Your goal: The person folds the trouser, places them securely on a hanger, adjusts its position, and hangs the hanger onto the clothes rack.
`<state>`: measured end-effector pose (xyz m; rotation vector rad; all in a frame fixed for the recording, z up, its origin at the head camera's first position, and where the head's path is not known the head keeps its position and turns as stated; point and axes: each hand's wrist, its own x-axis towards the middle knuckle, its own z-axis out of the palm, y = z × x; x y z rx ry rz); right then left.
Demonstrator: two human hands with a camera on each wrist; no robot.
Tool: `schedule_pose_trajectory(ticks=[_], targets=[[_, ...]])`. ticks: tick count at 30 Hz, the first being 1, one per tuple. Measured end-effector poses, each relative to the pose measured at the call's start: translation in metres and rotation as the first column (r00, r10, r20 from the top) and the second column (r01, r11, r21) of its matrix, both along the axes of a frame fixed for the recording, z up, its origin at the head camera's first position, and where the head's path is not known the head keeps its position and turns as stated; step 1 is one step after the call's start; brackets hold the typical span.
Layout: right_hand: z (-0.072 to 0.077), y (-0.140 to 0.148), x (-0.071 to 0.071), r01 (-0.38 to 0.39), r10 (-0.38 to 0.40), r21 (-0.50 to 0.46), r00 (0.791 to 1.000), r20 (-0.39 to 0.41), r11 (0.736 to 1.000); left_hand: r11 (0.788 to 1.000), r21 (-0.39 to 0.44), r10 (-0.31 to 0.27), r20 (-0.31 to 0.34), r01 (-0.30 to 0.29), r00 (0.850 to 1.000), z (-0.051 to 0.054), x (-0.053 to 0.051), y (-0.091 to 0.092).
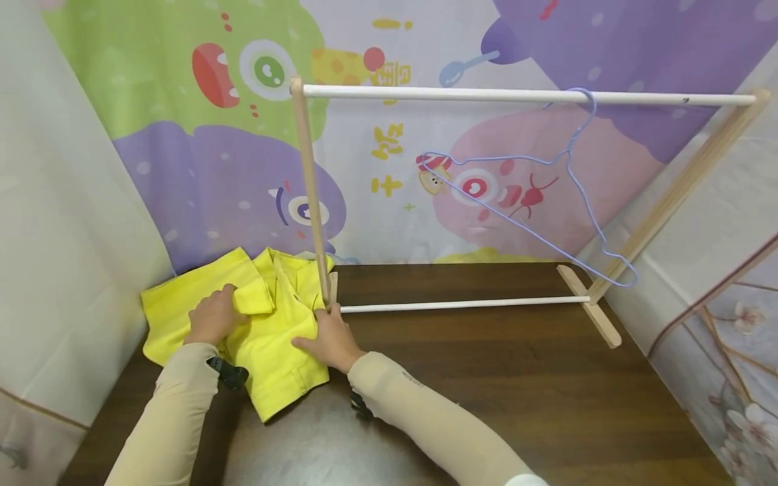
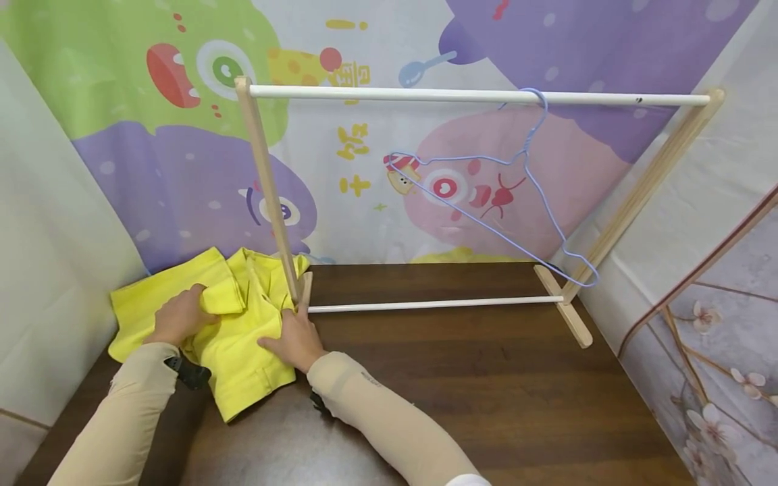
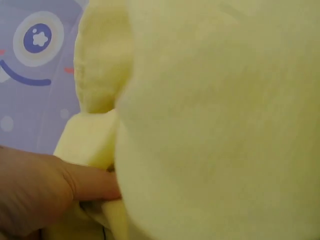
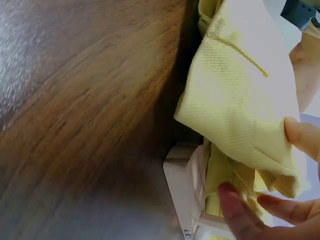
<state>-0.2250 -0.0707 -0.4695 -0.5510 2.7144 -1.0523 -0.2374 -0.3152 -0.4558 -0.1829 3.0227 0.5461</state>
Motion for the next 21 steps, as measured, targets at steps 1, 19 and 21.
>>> schedule_pose_trajectory(ticks=[1, 19, 21], targets=[[0.000, 0.000, -0.001, 0.002, -0.002, -0.010, 1.000, 0.006, 1.000, 1.000, 0.004, 0.011, 0.000, -0.011, 1.000, 0.000, -0.001, 0.000], [0.014, 0.004, 0.013, -0.263, 0.276, 0.089, 0.942, -0.192, 0.961, 0.993, 0.001, 0.119, 0.016, -0.119, 0.993, 0.009, 0.034, 0.021], [0.016, 0.007, 0.016, -0.288, 0.311, 0.132, 0.927, -0.210, 0.949, 0.993, -0.005, 0.121, 0.011, -0.121, 0.993, 0.008, 0.043, 0.025]])
